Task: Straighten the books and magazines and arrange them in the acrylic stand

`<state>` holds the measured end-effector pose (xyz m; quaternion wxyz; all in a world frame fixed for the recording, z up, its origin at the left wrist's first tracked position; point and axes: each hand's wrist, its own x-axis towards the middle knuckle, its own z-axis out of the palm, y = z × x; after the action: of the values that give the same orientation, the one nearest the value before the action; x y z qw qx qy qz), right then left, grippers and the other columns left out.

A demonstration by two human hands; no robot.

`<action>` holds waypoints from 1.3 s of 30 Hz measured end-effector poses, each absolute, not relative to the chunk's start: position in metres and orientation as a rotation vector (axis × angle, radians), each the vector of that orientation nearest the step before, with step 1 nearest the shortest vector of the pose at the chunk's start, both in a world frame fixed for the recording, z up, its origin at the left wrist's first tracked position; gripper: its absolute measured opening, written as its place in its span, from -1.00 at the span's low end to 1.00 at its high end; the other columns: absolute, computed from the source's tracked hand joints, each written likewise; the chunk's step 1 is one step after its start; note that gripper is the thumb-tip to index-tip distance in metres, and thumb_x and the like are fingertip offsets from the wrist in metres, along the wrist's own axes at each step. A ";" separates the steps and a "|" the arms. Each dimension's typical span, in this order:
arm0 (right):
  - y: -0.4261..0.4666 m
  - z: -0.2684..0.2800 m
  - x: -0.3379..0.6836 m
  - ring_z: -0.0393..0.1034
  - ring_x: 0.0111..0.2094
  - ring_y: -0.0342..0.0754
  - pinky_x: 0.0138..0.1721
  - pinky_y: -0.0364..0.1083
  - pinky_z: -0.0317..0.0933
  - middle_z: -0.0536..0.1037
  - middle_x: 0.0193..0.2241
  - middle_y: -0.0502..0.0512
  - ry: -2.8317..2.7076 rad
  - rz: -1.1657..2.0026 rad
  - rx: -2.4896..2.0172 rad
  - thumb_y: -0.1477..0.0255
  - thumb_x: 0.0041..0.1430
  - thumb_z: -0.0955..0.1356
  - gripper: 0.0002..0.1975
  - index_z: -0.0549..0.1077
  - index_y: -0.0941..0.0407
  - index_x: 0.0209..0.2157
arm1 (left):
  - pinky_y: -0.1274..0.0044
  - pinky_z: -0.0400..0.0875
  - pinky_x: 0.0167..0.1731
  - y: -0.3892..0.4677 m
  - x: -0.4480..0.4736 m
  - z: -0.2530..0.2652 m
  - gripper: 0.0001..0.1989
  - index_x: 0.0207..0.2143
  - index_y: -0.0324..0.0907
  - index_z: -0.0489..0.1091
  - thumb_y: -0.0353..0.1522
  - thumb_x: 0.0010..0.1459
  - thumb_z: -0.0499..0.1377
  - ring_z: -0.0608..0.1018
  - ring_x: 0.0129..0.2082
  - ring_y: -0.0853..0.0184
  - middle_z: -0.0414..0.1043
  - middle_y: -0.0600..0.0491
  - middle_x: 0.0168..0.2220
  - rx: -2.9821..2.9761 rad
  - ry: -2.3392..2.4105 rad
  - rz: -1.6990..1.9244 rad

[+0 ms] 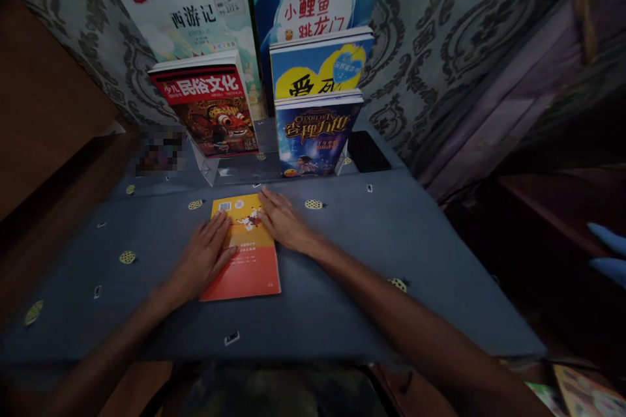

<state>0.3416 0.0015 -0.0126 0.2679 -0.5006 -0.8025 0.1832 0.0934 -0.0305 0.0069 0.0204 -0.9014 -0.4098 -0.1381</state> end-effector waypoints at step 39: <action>-0.038 0.002 0.315 -0.12 0.43 0.17 0.33 0.32 -0.09 0.15 0.37 0.33 -2.190 0.265 -1.632 0.40 0.41 0.10 -0.49 0.25 0.23 0.30 | 0.16 -0.39 0.40 -0.073 0.107 0.033 -0.35 0.38 -0.03 0.06 0.01 0.35 0.01 0.08 0.43 0.18 0.13 -0.03 0.39 -3.357 -0.465 -0.119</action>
<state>0.3152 -0.0379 0.0017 0.1973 -0.5831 -0.7824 0.0947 0.1066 -0.0730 0.0327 -0.1245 -0.9822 -0.1360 -0.0349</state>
